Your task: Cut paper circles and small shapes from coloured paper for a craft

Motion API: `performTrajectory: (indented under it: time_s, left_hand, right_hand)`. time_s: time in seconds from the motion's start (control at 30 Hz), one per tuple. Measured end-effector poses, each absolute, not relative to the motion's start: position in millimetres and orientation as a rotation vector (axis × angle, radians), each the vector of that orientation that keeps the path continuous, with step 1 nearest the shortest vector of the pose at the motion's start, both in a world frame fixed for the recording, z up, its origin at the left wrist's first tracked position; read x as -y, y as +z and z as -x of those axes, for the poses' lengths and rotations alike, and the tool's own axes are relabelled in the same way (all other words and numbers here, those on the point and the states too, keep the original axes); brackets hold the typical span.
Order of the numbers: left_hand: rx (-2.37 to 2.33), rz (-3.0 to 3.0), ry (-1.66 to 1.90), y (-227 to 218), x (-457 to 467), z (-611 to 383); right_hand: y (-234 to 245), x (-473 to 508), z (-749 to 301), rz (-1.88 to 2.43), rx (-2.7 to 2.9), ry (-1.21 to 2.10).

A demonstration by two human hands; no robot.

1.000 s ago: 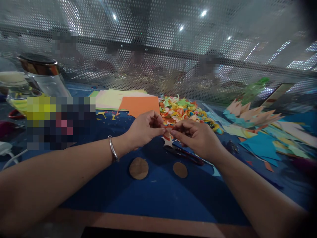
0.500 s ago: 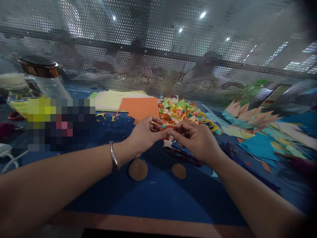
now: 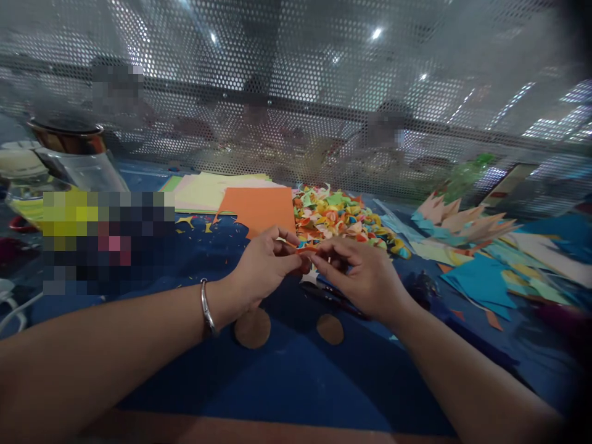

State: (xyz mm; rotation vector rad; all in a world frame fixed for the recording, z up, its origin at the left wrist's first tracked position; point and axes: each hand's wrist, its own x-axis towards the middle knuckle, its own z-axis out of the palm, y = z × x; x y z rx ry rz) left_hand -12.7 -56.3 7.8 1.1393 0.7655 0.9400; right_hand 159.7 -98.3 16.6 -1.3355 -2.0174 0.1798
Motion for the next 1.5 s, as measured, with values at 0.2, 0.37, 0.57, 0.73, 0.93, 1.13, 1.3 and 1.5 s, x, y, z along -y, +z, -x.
performTrajectory:
  time_s: [0.2, 0.37, 0.57, 0.73, 0.93, 1.13, 1.3, 1.5]
  left_hand:
    - [-0.744, -1.319, 0.925, 1.4, 48.7, 17.2]
    - [-0.695, -1.556, 0.919, 0.8, 44.2, 21.4]
    - [-0.589, -1.652, 0.899, 3.7, 41.9, 23.9]
    - [-0.542, -1.671, 0.858, 3.9, 39.1, 24.2]
    - [-0.577, -1.544, 0.858, 5.2, 38.6, 23.9]
    - [-0.662, -1.483, 0.880, 3.6, 35.6, 22.6]
    - [-0.730, -1.416, 0.885, 1.4, 34.2, 22.3]
    - [-0.757, -1.418, 0.852, 0.7, 34.6, 20.8]
  right_hand:
    - [16.4, 97.5, -160.8, 1.324, 1.974, 0.337]
    - [17.8, 95.0, -162.4, 1.366, 1.813, 0.635]
    - [19.5, 92.8, -164.8, 1.414, 1.721, 0.762]
    - [17.1, 90.0, -167.2, 1.392, 1.683, 0.813]
    - [19.9, 93.0, -161.6, 1.430, 1.788, 0.702]
    - [22.8, 95.2, -164.6, 1.515, 1.858, 0.561]
    - [33.0, 111.3, -168.5, 1.697, 2.065, 0.356]
    - [21.2, 174.0, -223.3, 1.787, 2.060, -0.105]
